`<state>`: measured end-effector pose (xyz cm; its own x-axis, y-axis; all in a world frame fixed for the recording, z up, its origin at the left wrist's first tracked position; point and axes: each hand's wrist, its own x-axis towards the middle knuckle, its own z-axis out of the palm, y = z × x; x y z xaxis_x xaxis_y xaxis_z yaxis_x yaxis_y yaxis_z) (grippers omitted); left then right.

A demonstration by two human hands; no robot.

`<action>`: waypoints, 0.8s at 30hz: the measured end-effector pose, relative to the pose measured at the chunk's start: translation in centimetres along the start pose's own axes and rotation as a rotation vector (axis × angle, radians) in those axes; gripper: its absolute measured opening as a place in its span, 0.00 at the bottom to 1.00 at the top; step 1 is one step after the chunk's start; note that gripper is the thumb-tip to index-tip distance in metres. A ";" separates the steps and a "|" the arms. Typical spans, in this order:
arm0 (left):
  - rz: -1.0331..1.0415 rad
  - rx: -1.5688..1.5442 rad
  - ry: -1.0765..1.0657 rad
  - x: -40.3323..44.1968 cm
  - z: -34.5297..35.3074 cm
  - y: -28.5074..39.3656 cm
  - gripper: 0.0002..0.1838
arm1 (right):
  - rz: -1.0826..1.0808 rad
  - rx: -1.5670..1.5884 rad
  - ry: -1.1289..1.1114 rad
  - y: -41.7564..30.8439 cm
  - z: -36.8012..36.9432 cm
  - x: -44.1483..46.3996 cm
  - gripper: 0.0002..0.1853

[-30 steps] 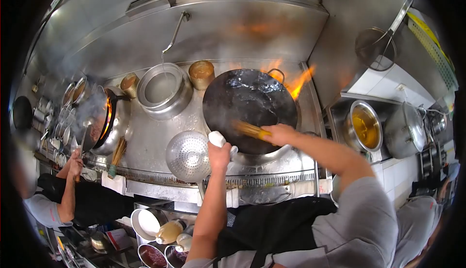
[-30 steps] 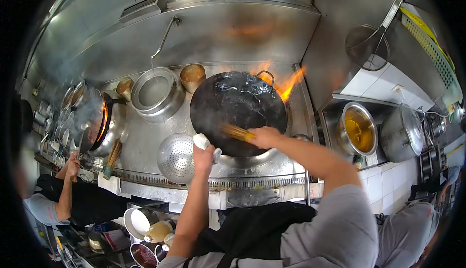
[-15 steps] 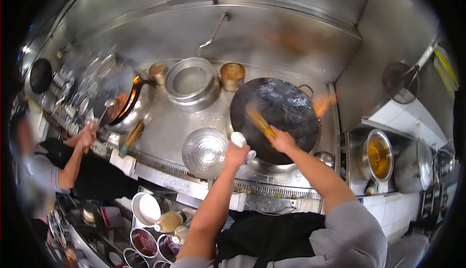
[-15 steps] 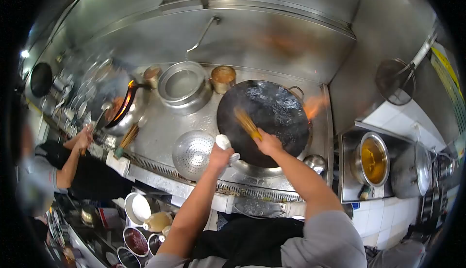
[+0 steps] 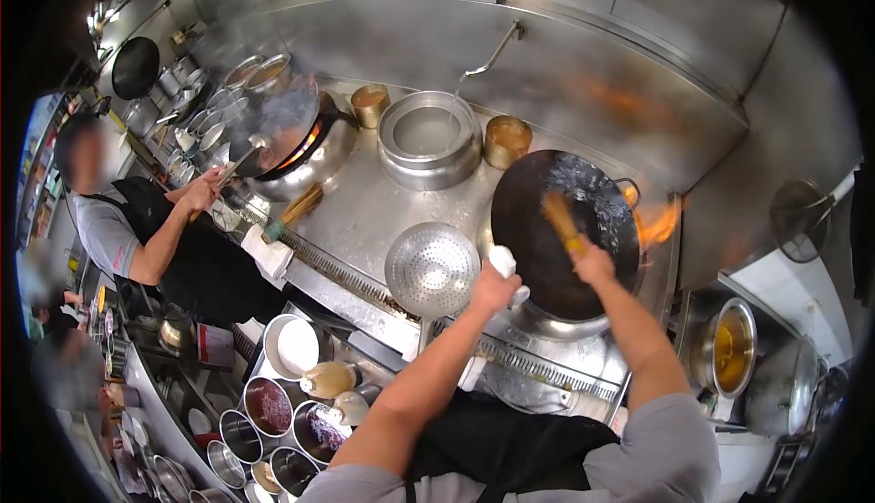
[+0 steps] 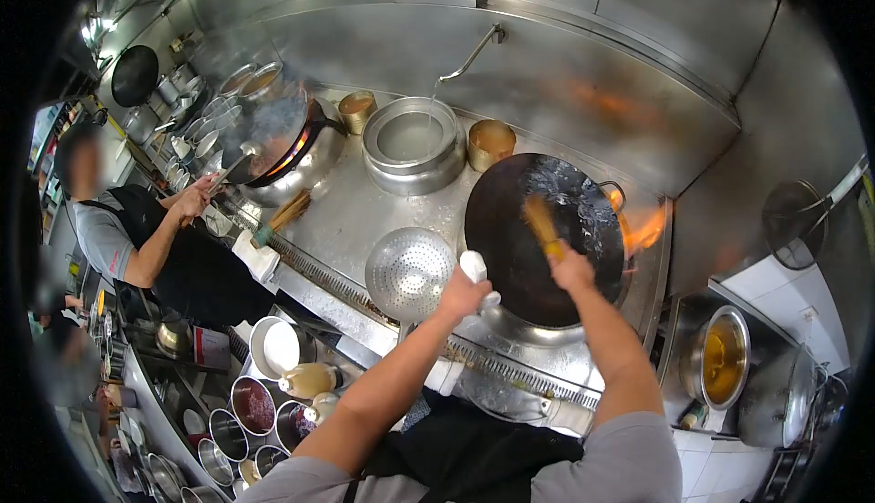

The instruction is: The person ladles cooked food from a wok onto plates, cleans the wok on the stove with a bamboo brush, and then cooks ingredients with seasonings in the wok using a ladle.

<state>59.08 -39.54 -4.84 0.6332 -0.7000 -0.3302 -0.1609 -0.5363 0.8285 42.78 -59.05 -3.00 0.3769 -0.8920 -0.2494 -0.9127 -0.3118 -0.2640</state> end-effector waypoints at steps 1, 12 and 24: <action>0.042 -0.049 0.024 -0.3 -0.2 -0.1 0.38 | -0.080 0.048 -0.065 -0.2 1.5 -1.0 0.30; 0.300 -0.147 -0.016 -1.8 -9.3 0.9 0.29 | 0.104 0.127 0.071 10.0 -8.7 -19.5 0.29; 0.533 0.259 -0.029 -5.5 -9.6 12.5 0.23 | 0.310 0.403 0.266 16.2 1.4 -23.1 0.29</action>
<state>60.83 -37.84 11.69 0.3942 -0.9150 0.0856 -0.6328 -0.2027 0.7474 19.50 -43.01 -2.78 0.0010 -0.9898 -0.1424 -0.8224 0.0802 -0.5632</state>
